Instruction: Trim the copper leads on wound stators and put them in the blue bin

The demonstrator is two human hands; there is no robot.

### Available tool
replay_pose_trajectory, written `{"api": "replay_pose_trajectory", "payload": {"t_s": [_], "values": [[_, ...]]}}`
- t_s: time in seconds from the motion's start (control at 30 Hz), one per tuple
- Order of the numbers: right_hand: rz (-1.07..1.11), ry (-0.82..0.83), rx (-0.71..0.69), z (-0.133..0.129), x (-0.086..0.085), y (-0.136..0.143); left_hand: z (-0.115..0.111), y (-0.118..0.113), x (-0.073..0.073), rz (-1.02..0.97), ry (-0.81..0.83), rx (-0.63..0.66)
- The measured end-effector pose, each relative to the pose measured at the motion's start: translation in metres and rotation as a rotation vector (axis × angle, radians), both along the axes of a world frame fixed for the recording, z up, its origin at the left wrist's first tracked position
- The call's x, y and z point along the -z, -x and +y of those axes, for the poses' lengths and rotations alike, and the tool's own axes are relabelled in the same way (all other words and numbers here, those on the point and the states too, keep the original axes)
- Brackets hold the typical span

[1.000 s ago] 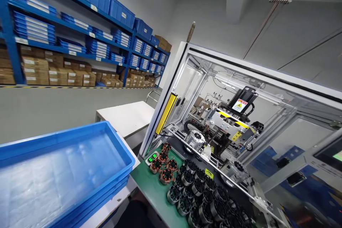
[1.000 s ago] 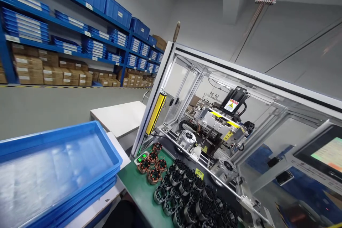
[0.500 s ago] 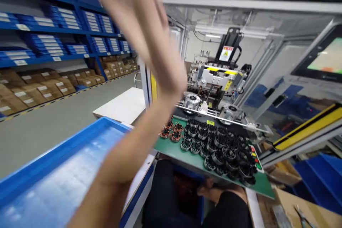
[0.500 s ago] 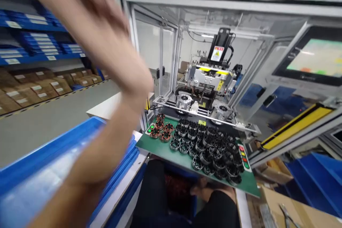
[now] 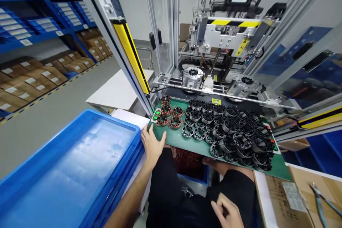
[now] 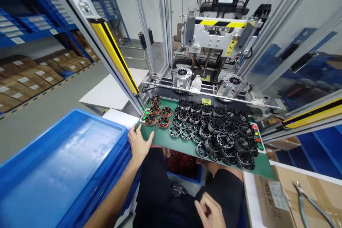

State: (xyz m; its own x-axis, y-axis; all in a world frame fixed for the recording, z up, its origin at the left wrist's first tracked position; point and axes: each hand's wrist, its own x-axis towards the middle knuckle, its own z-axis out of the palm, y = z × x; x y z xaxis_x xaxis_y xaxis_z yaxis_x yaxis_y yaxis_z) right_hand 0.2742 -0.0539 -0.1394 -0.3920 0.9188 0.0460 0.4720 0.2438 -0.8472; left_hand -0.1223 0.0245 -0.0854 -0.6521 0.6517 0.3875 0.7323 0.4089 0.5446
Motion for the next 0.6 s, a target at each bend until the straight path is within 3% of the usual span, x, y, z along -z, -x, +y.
{"api": "replay_pose_trajectory", "payload": {"t_s": [0.13,0.27,0.47,0.6], "values": [[-0.040,0.045,-0.225,0.044,-0.012,0.033,0.024,0.015,-0.013,-0.020,0.029,-0.031],[-0.112,0.008,-0.389,0.061,-0.023,0.054,0.036,0.020,-0.021,-0.046,0.051,-0.045],[-0.128,0.055,-0.381,0.047,-0.018,0.056,0.044,0.022,-0.023,-0.073,0.044,-0.002],[-0.143,0.105,-0.372,0.025,-0.006,0.049,0.043,0.019,-0.016,-0.101,-0.090,-0.102]]}}
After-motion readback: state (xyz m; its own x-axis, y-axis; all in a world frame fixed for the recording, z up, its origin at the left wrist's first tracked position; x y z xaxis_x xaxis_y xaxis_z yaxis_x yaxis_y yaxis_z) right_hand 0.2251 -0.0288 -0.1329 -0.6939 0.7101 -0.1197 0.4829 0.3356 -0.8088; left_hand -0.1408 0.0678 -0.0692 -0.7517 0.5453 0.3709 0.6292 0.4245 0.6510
